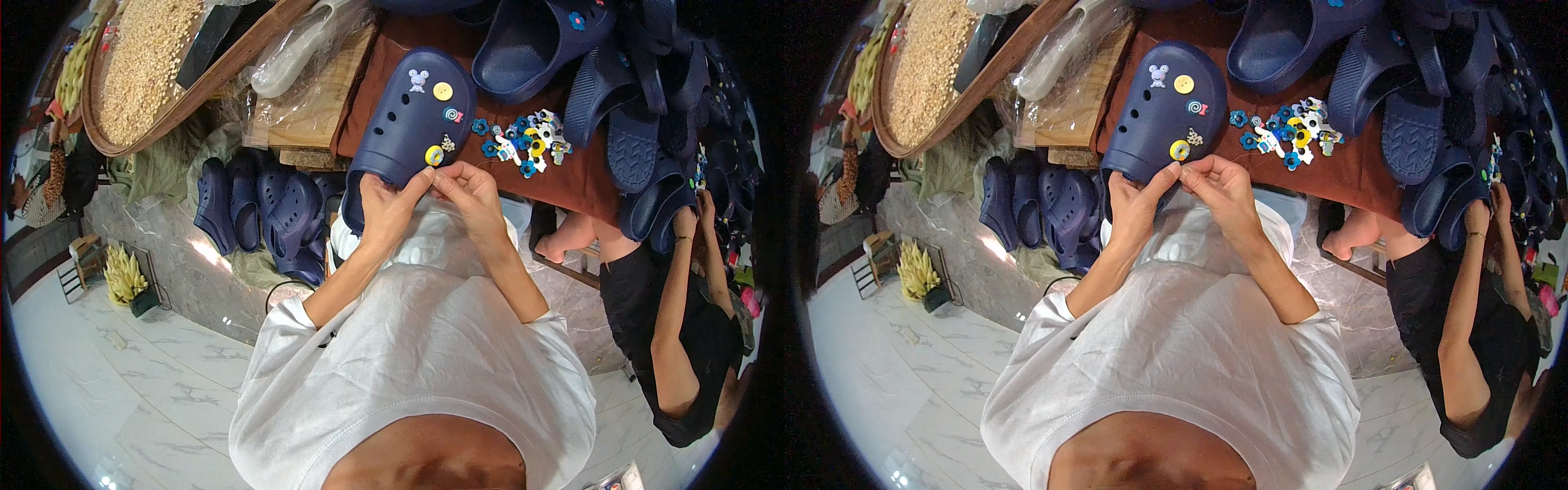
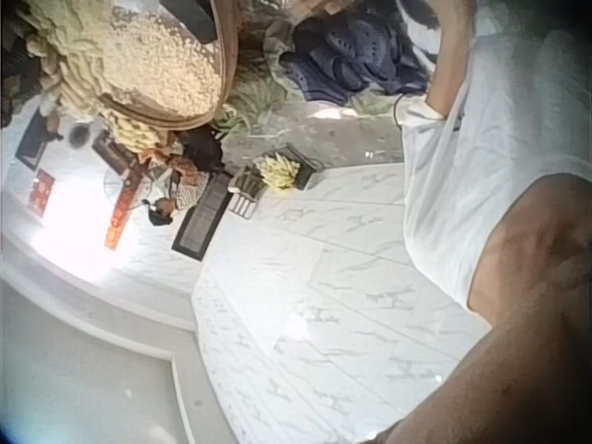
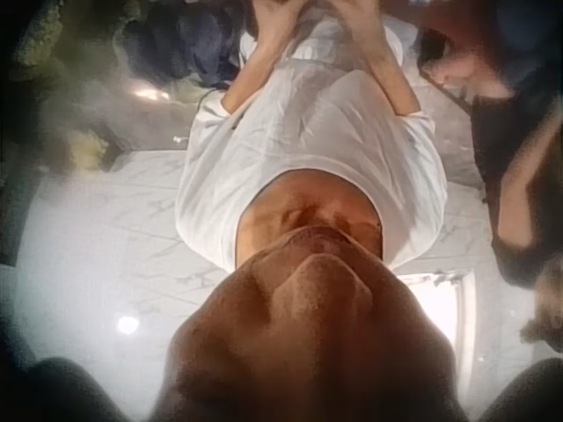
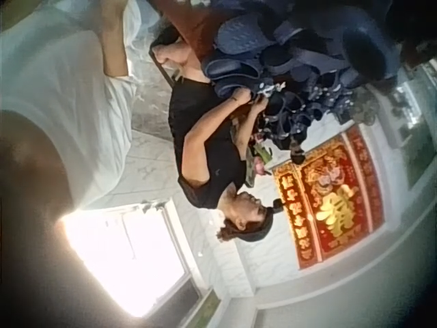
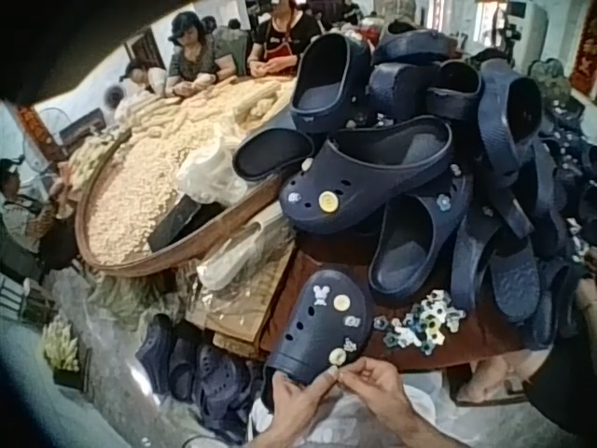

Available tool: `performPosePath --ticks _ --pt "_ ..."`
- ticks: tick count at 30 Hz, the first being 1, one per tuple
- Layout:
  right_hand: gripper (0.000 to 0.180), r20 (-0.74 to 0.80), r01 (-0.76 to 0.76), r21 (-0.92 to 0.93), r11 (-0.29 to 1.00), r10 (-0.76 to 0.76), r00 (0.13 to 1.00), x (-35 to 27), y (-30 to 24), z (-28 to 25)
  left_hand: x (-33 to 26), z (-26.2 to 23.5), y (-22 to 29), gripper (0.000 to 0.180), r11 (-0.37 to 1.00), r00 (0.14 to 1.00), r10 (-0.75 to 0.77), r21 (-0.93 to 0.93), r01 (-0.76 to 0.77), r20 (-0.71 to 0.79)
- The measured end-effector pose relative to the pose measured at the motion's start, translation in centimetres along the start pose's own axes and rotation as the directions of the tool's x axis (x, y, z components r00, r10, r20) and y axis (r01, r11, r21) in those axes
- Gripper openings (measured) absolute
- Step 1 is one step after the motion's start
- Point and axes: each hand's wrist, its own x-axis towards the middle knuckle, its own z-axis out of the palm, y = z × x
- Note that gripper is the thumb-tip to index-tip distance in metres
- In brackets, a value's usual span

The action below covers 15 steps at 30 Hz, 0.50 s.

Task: Applying decorative charms to the upper of foam clog shoes.

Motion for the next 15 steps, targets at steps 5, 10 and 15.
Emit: performPosePath --ticks 5,10,15 --pt "0.012 -0.059 0.081 0.021 0.996 -0.080 0.995 -0.6 -0.1 0.7 0.4 0.0 -0.6 0.032 0.979 0.987 0.158 0.135 -0.154 -0.016" --pt "0.011 -0.116 0.200 -0.184 0.962 -0.223 0.968 -0.8 0.4 0.1 0.9 0.2 -0.9 0.033 0.955 0.980 0.199 0.225 -0.191 -0.012" --pt "0.013 -0.104 0.311 -0.608 0.730 -0.463 0.880 -0.7 -1.7 -1.3 1.1 0.5 0.0 0.037 0.980 0.991 0.132 0.148 -0.130 -0.004"
